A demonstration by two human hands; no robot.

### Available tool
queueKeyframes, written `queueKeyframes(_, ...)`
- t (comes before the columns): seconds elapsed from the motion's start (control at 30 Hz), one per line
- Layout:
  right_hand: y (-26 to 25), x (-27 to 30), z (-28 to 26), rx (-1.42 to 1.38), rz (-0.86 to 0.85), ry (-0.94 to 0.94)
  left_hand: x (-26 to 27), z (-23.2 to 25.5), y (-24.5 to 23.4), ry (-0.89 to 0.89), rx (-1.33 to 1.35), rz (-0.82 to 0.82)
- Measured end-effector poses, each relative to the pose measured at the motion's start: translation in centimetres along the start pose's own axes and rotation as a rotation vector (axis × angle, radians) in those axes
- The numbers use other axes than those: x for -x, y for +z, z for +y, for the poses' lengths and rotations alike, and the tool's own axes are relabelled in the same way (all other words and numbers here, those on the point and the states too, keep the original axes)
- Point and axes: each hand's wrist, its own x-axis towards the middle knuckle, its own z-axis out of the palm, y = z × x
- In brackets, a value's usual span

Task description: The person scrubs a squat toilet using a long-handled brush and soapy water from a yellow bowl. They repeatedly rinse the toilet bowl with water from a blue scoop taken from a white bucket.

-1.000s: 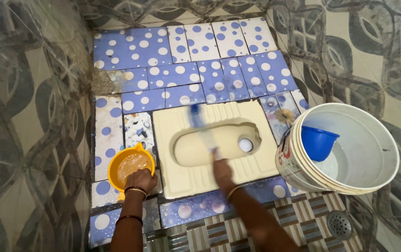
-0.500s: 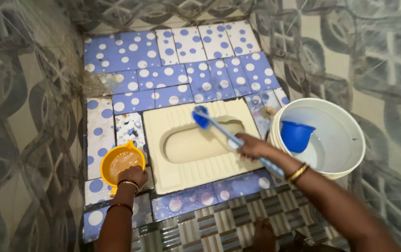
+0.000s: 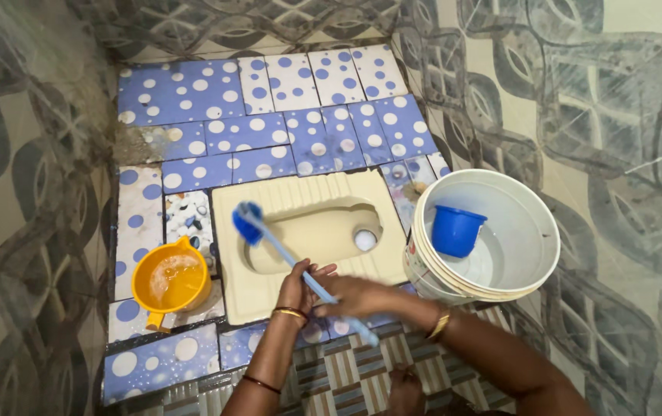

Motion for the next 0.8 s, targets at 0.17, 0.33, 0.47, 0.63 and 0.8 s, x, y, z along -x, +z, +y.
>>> queueKeyframes(0.17, -16.7, 9.9, 8.8, 0.405, 0.458, 0.693, -2.0, -0.4, -5.5, -0.074, -0.054, 0.123)
queueKeyframes(0.33, -18.1, 14.7, 19.6, 0.457, 0.177, 1.203, -2.9, -1.4, -7.7, -0.217, 0.038, 0.006)
queueKeyframes(0.47, -13.9, 15.0, 26.6, 0.541, 0.005, 1.167, -1.3, -0.3, -4.1, -0.258, -0.109, 0.019)
queueKeyframes(0.63, -11.1, 14.1, 27.1, 0.740, 0.094, 1.007, -0.1, -0.4, -1.1, -0.249, -0.143, -0.126)
queueKeyframes(0.8, -13.6, 13.9, 22.3, 0.775, 0.142, 1.094, 0.4, -1.2, -0.4, -0.322, -0.088, -0.233)
